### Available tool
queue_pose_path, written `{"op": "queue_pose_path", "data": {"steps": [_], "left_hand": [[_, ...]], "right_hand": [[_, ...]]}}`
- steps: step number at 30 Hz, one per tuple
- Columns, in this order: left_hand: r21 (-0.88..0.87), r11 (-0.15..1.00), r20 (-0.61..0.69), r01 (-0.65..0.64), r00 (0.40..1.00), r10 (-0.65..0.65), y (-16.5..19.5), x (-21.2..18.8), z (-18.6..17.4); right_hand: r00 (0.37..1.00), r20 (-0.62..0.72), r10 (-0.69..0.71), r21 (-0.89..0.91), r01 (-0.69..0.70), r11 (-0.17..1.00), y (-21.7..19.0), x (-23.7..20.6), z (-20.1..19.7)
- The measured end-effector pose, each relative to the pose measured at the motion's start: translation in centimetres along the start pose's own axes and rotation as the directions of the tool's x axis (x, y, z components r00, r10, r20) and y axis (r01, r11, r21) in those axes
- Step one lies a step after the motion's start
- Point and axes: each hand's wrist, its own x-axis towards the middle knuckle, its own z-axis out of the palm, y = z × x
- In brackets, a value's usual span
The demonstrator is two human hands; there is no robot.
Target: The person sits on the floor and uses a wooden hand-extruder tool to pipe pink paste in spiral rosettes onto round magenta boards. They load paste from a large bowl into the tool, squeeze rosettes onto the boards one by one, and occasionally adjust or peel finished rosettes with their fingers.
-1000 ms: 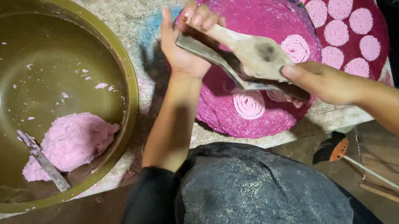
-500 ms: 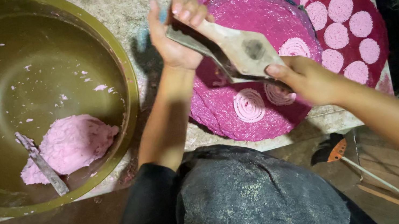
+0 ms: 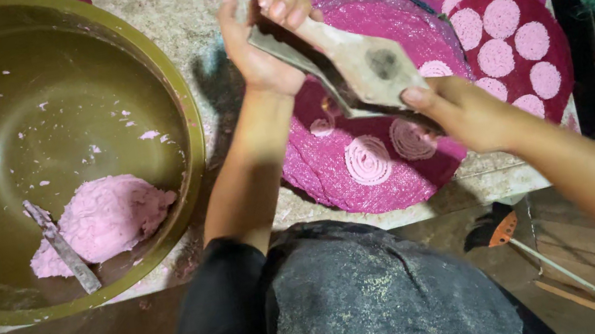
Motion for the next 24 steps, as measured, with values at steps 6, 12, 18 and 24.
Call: {"op": "queue_pose_path", "data": {"steps": [6, 12, 18, 24], "left_hand": [[0.066, 0.998, -0.032, -0.018, 0.999, 0.020, 1.5, -1.9, 0.6], [0.009, 0.999, -0.128, -0.050, 0.990, 0.050, -2.0, -1.1, -0.3], [0.056, 0.998, -0.012, -0.040, 0.999, 0.041, 0.5, 1.2, -0.8], [0.095, 0.994, -0.098, -0.051, 0.993, 0.060, 2.3, -1.9, 0.4]], "right_hand": [[0.989, 0.140, -0.044, 0.264, 0.005, 0.964, -0.2, -0.3, 1.9], [0.998, 0.039, 0.049, 0.001, -0.049, 0.999, 0.0, -1.6, -1.1], [0.999, -0.042, -0.001, 0.012, 0.001, 1.000, -1.1, 0.9, 0.0], [0.992, 0.124, -0.017, 0.196, -0.008, 0.981, -1.8, -0.2, 1.9]]}}
